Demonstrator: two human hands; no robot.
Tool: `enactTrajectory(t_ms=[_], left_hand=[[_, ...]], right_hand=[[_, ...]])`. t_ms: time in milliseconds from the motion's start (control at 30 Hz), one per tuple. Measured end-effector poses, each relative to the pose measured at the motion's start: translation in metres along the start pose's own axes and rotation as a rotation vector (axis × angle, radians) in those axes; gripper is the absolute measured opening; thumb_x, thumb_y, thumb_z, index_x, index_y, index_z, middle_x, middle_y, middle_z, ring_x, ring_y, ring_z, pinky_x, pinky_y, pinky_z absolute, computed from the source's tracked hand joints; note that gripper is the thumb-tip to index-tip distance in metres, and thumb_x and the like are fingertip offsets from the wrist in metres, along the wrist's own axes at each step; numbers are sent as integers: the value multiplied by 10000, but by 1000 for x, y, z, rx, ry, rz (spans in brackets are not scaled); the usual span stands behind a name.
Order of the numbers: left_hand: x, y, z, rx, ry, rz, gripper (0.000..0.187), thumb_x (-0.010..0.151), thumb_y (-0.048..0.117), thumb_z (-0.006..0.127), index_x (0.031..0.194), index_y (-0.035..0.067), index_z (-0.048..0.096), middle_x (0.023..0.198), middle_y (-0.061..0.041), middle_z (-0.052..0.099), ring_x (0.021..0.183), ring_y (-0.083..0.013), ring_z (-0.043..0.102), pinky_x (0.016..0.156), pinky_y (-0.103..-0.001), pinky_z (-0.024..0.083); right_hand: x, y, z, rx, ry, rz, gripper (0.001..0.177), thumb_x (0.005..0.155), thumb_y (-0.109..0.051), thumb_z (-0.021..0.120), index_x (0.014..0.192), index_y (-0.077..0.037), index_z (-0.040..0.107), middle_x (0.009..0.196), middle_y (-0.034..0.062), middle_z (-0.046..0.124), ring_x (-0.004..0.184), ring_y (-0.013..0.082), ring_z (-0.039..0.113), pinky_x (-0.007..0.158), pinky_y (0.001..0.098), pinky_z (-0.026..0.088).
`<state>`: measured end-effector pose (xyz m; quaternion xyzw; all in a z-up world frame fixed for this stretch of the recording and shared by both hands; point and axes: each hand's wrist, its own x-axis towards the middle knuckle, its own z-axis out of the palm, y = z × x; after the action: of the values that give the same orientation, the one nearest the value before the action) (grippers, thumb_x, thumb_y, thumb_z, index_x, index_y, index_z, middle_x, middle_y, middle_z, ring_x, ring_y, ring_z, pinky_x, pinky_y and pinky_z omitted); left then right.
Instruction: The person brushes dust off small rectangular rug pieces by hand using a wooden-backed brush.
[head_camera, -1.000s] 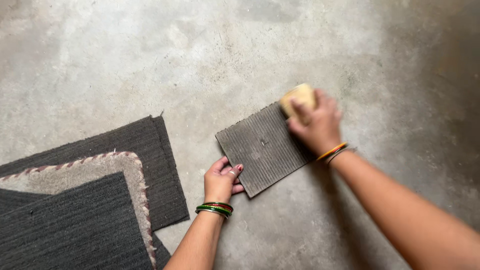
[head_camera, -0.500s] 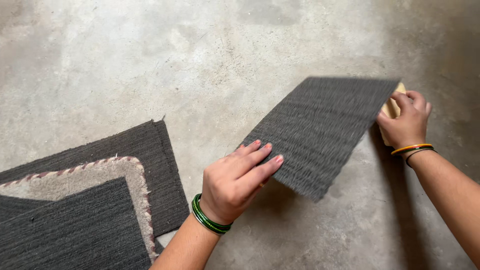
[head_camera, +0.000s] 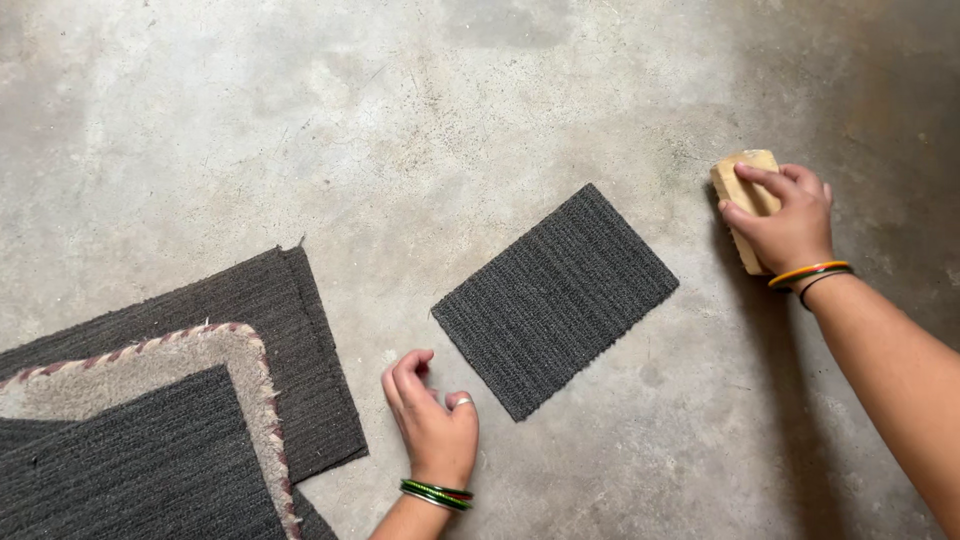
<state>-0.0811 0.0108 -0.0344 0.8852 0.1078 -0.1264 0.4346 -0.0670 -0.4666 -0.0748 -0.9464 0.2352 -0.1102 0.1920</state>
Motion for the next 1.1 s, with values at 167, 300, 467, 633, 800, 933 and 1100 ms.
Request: enactTrajectory(t_ms=[167,300,467,633,800,933,1100], left_hand=[[37,47,-24,721,-329,434,1201,642,495,873,1535,40,210,1622,-172,163,1497,-327,69,1180,-599,48],[48,72,-27,963,-570,170,1494,512,709,860,1613,124,36,1694,-45,-50,1561,-302,-132,1179,-712,-86],[48,64,-31,899,-476,225,1424,507,790,813,1593,191,112,1692,-102,-74,1537,-356,-163,1150,-732,-81],[45,63,-24,868,-429,99,1393,493,843,775,1599,344,92,1657,-206,-167,1512,-392,-215,1124,-751,-81],[44,64,-26,875,-416,14,1328,491,839,765,1577,498,82,1664,-195,-205,1508,-413,-215,1110,-766,-61],[45,65,-27,908,-457,-11,1382,458,863,761,1586,497,50,1673,-192,-197,1527,-405,-208,1145,-753,-60],[45,65,-25,905,-463,1,1418,448,852,790,1583,481,26,1670,-200,-193,1522,-410,-207,1133,-748,-61]], right_hand=[[-11,-79,14,26,-88,-188,513,852,-351,780,1343,-217,707,1476,205,524,1342,372,467,1128,532,422],[-61,-197,51,249,-208,-791,546,769,-332,798,1296,-245,684,1460,195,483,1267,370,523,1087,515,430],[-63,-256,49,156,-342,-916,606,754,-342,802,1331,-262,636,1442,182,495,1270,371,508,1077,505,389],[-66,-253,53,117,-370,-883,618,742,-362,819,1324,-280,630,1455,155,489,1280,362,495,1055,509,365],[-109,-205,24,218,-571,-1114,599,716,-291,802,1296,-303,650,1487,178,472,1307,375,472,1082,542,338],[-119,-181,-5,260,-770,-1248,624,747,-297,810,1346,-329,638,1491,145,498,1298,339,488,1060,549,338],[-55,-233,48,261,-558,-1102,607,727,-231,801,1312,-222,639,1473,139,509,1295,345,485,1061,516,364]])
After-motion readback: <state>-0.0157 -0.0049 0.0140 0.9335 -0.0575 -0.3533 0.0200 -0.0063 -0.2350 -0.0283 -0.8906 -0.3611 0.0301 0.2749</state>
